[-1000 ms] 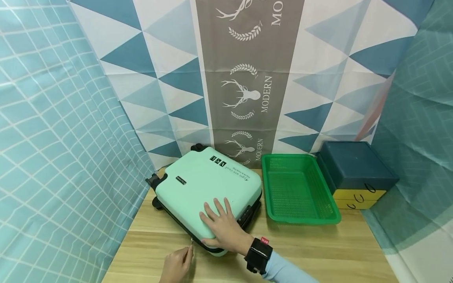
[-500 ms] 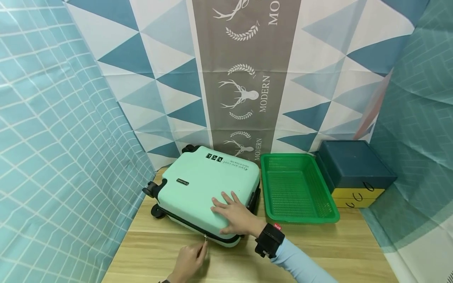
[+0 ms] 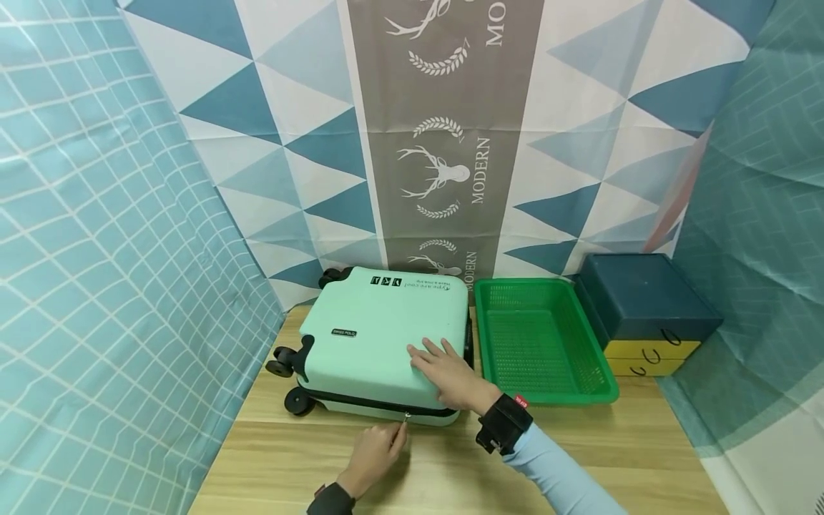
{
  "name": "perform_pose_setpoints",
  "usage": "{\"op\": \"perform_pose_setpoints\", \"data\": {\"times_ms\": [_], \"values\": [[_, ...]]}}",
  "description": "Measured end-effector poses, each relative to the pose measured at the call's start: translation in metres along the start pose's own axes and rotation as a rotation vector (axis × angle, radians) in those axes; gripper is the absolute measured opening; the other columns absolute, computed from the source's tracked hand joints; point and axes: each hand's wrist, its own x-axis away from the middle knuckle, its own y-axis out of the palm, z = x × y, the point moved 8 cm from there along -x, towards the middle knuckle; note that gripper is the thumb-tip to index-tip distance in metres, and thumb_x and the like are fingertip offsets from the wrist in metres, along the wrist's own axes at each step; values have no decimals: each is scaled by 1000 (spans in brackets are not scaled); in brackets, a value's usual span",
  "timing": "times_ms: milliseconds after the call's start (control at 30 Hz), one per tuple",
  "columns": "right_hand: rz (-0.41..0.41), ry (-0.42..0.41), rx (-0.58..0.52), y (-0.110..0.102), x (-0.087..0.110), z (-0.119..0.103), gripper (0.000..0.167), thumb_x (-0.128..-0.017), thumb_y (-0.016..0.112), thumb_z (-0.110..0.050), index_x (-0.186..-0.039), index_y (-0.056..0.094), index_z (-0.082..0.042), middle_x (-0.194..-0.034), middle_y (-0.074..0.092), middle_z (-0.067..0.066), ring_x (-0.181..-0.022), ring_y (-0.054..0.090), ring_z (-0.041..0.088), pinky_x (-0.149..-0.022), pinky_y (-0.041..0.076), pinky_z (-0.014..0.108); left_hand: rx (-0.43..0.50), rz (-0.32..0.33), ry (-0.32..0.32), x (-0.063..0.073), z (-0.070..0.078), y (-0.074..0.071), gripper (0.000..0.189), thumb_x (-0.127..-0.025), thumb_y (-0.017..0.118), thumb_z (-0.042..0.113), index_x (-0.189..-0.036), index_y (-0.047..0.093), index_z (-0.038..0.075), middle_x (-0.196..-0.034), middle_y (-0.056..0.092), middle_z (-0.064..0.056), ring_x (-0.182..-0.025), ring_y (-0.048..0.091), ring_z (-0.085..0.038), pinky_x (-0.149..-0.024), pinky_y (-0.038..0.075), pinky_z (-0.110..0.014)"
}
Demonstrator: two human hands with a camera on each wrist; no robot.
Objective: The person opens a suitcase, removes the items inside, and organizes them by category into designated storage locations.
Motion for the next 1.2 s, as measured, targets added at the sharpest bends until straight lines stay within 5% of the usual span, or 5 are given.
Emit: {"op": "perform_pose_setpoints", "data": {"times_ms": [300,500,833,1200], "values": [[152,-13,176,11,5,-3,93,-78,84,-35,-151,37,-2,-155,35,19,-142,30,41,-113,21,58,-2,4,-4,1,4,5,47,-93,66,11,-57,39,24,-50,14,17,-43,11,4,-42,12,-15],[222,-32,184,11,7,-3,89,-77,85,-31,-150,40,-3,-154,37,17,-141,32,41,-113,20,59,-46,69,20,-2,7,-6,53,-88,71,10,-54,32,24,-50,13,17,-43,12,3,-42,11,-16],[196,-8,196,10,4,-1,90,-79,84,-31,-151,38,-4,-155,36,15,-143,30,39,-114,19,58,-86,147,48,-2,-1,-25,55,-83,72,8,-54,29,25,-52,9,18,-48,0,7,-44,7,-14],[177,-3,198,10,2,-1,88,-79,83,-32,-151,39,-4,-156,35,15,-143,29,39,-114,18,58,-106,176,46,1,-8,-27,56,-83,73,9,-53,29,26,-53,7,18,-47,0,7,-45,6,-14]]}}
